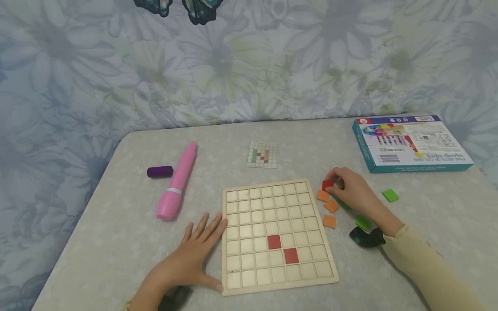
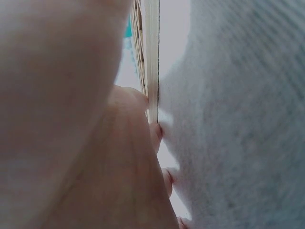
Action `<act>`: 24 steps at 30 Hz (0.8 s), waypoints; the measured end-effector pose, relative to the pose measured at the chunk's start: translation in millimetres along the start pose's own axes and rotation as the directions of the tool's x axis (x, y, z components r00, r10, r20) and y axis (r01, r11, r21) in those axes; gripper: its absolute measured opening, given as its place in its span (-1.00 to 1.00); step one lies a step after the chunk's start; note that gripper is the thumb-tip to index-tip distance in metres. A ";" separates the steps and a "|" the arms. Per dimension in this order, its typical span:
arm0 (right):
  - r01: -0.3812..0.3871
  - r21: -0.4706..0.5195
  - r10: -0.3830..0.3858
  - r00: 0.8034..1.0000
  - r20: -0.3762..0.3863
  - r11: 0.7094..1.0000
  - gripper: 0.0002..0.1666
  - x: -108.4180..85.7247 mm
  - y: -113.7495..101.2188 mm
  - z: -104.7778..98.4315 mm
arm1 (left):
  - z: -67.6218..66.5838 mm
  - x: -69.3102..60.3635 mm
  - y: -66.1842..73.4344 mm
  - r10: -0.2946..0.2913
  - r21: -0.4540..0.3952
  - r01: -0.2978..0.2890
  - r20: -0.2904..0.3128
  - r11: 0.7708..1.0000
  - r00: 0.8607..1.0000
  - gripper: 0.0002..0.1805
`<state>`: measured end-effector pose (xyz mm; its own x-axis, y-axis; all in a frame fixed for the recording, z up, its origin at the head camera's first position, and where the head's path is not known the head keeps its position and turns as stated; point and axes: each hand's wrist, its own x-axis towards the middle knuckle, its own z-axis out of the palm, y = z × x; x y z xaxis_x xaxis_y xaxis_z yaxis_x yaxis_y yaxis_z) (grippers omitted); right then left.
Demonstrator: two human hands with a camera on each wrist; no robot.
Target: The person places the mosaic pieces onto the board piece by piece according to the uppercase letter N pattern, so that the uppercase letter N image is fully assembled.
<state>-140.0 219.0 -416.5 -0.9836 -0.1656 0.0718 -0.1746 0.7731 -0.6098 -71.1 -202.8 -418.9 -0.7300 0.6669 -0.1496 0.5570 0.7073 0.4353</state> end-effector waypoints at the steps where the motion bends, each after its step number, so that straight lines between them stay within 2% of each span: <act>1: -0.001 0.000 0.001 1.000 0.001 1.000 -0.79 -0.7 -0.1 -1.2 | 0.6 0.6 0.8 0.002 -0.004 -0.002 -0.002 1.000 1.000 0.49; 8: -0.041 0.048 0.041 0.999 -0.015 0.998 -0.91 -2.1 -3.6 -10.2 | 0.5 2.4 3.5 0.003 0.004 -0.003 0.003 1.000 1.000 0.49; 13: 0.000 0.133 0.008 0.998 -0.060 0.991 -0.90 -7.3 -23.6 -15.2 | -0.1 0.5 3.7 0.002 0.006 -0.002 0.006 1.000 1.000 0.49; 15: 0.032 0.199 -0.019 0.998 -0.066 0.979 -0.90 -12.3 -37.8 -11.4 | -0.3 0.6 3.8 0.005 0.006 -0.005 0.007 1.000 1.000 0.48; 17: 0.064 0.289 -0.053 0.998 -0.046 0.955 -0.89 -16.9 -54.8 -3.2 | -0.4 1.1 3.9 0.006 0.003 -0.006 0.008 1.000 1.000 0.48; 22: 0.106 0.441 -0.147 0.987 0.059 0.891 -0.88 -21.6 -92.0 30.2 | 0.3 0.7 4.0 0.000 0.003 0.000 0.005 1.000 1.000 0.48; 24: 0.105 0.466 -0.169 0.981 0.098 0.878 -0.89 -21.7 -100.4 43.9 | 1.1 -0.3 4.2 -0.004 0.003 0.004 0.000 1.000 1.000 0.48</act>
<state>-99.1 118.1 -391.5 -0.9308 -0.3526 0.0963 -0.2351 0.3761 -0.8963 -68.1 -199.7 -418.0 -0.7321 0.6643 -0.1509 0.5555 0.7104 0.4321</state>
